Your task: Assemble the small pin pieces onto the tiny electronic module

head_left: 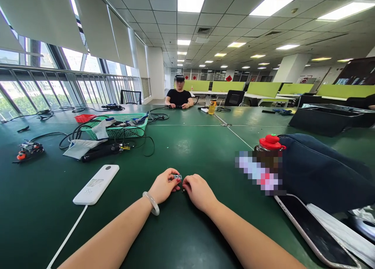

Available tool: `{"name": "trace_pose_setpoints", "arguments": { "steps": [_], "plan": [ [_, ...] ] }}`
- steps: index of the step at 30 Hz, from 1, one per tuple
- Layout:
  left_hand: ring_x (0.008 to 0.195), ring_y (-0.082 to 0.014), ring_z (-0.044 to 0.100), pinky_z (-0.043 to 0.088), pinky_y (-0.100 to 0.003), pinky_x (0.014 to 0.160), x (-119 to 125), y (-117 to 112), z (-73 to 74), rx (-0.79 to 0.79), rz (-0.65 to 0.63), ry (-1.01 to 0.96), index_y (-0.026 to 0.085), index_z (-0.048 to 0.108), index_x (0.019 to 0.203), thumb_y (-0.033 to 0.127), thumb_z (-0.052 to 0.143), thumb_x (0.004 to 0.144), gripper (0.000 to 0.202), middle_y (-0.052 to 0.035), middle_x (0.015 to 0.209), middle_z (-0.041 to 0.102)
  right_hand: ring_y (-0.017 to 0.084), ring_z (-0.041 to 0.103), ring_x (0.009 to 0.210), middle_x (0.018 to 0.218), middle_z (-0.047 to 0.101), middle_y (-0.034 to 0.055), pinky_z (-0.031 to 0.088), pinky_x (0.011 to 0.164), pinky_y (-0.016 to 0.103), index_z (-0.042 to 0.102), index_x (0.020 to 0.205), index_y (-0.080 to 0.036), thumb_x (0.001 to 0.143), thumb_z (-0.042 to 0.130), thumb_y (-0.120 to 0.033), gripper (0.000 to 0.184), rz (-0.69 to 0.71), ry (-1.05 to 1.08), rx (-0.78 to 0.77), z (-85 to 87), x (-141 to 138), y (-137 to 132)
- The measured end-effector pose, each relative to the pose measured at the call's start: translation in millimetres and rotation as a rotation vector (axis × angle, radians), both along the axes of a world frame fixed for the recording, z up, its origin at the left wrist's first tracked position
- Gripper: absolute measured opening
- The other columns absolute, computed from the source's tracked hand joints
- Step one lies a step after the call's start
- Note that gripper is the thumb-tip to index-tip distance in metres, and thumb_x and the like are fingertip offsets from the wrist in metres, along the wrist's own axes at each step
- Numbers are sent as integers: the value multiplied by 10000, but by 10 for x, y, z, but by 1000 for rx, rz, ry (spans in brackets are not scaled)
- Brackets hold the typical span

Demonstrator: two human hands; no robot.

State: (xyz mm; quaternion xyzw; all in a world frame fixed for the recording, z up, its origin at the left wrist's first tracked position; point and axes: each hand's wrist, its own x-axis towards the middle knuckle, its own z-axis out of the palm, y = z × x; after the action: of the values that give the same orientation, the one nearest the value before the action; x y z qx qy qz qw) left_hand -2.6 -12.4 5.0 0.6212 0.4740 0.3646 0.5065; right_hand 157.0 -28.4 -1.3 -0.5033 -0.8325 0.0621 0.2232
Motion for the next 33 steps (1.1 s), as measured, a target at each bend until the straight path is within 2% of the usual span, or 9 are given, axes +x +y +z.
{"name": "trace_pose_setpoints", "arguments": {
  "steps": [7,13,17,21,25,33],
  "plan": [
    [660,-141,610,479,-273,639,-55,35,-20,152,86,135,160,551,840,397,622,665,303,-49,821,649,133,541,748,760,609,11,388,687,235,560,777,-199,832,461,-208,114,-26,71,-79,27,-5,-18],
    [690,-160,617,472,-268,635,-38,1,16,169,67,169,162,551,779,371,659,624,281,-48,784,668,115,535,639,697,606,-3,375,606,222,549,721,-190,805,464,-179,120,-23,141,-93,24,-3,-7],
    [695,-162,618,471,-272,640,-38,-2,15,179,58,155,162,545,768,381,670,613,296,-45,777,668,122,544,700,739,616,2,401,654,228,574,773,-187,775,484,-133,105,-16,207,-60,6,15,8],
    [712,-160,612,472,-282,666,-44,17,15,175,65,106,156,541,771,383,679,608,311,-50,793,664,134,546,844,868,629,27,412,789,256,612,926,-198,828,412,-130,233,-25,275,5,25,45,19],
    [711,-148,603,466,-286,689,-26,29,16,114,50,-28,141,537,776,360,699,600,324,-52,786,652,130,556,820,846,635,16,431,776,253,638,879,-211,836,432,-157,217,-29,389,27,74,56,3],
    [624,-108,561,406,-222,580,41,-72,151,-64,-22,-259,119,564,806,351,719,597,349,-12,665,594,146,563,817,844,630,30,461,768,286,650,813,-225,821,502,-239,149,20,548,204,136,28,-83]
  ]
}}
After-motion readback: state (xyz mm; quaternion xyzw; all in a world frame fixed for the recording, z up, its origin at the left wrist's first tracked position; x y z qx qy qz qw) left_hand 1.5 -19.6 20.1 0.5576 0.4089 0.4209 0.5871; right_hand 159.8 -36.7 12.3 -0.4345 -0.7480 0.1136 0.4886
